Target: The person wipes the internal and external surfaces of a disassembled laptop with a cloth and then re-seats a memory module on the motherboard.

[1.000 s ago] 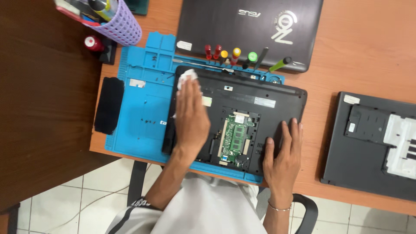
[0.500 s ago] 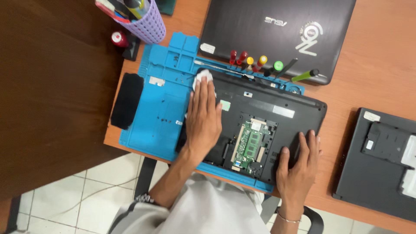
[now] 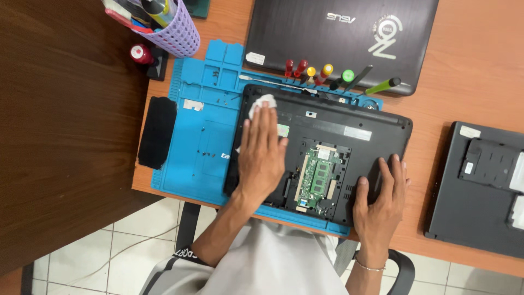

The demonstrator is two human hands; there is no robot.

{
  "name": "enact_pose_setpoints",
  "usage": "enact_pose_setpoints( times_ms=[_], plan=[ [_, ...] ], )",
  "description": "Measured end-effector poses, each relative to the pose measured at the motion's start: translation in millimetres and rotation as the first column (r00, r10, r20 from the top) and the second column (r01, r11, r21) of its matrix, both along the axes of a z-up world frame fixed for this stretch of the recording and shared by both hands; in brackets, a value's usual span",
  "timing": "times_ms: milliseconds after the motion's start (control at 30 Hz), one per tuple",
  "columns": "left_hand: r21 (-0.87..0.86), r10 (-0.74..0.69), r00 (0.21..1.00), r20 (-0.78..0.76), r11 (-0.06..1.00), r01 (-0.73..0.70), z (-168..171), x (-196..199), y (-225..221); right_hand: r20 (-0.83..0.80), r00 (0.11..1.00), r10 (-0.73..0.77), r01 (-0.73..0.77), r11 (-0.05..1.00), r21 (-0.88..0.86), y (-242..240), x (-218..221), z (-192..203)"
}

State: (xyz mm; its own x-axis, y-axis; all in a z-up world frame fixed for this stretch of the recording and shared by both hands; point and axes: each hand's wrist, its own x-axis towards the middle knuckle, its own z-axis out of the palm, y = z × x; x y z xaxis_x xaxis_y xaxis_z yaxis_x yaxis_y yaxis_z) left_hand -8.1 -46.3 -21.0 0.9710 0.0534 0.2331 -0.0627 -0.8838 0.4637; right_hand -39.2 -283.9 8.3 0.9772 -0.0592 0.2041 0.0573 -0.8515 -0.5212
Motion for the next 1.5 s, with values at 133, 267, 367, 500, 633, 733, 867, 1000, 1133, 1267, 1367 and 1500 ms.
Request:
enact_pose_setpoints(
  times_ms=[133,267,367,500,633,733,867,1000,1133,1267,1367,1500],
  plan=[
    [-0.051,-0.135,0.989,-0.060,0.990,0.132,5,-32,-15,0.002,1.000,-0.003,0.003,1.000,0.002,1,1,0],
    [0.049,-0.048,0.991,-0.124,0.997,0.054,13,-52,-1,-0.005,1.000,-0.006,0.006,1.000,-0.001,1,1,1],
    [0.059,0.065,0.992,-0.109,0.997,-0.059,15,-45,13,0.002,1.000,0.007,-0.007,1.000,0.020,1,1,2],
    [-0.025,-0.062,0.997,-0.036,0.998,0.061,8,-26,-4,0.006,1.000,-0.001,0.001,1.000,0.017,3,0,4],
    [-0.025,-0.228,0.973,-0.043,0.973,0.227,9,-42,-16,0.005,1.000,-0.015,0.015,1.000,0.013,3,1,6],
    [-0.009,-0.272,0.959,-0.072,0.962,0.272,17,-69,-9,-0.004,1.000,-0.019,0.019,1.000,0.021,5,1,7],
    [0.019,-0.304,0.950,-0.065,0.952,0.306,19,-69,-4,0.003,1.000,-0.011,0.011,1.000,0.026,4,1,6],
    [0.012,-0.335,0.942,-0.033,0.942,0.336,10,-53,-14,0.009,1.000,-0.007,0.007,1.000,0.018,2,0,2],
    [0.008,-0.367,0.929,-0.047,0.930,0.368,12,-60,-13,0.017,1.000,-0.010,0.010,1.000,0.005,1,0,2],
    [0.026,-0.353,0.933,-0.064,0.935,0.355,11,-56,-14,0.014,1.000,-0.004,0.004,0.999,0.034,0,0,2],
    [0.028,-0.329,0.944,-0.002,0.944,0.329,5,-41,-19,0.020,1.000,-0.006,0.006,1.000,0.019,1,0,2],
    [0.038,-0.349,0.937,-0.023,0.936,0.349,7,-44,-20,0.023,1.000,-0.001,0.000,0.999,0.036,0,-1,2]
  ],
)
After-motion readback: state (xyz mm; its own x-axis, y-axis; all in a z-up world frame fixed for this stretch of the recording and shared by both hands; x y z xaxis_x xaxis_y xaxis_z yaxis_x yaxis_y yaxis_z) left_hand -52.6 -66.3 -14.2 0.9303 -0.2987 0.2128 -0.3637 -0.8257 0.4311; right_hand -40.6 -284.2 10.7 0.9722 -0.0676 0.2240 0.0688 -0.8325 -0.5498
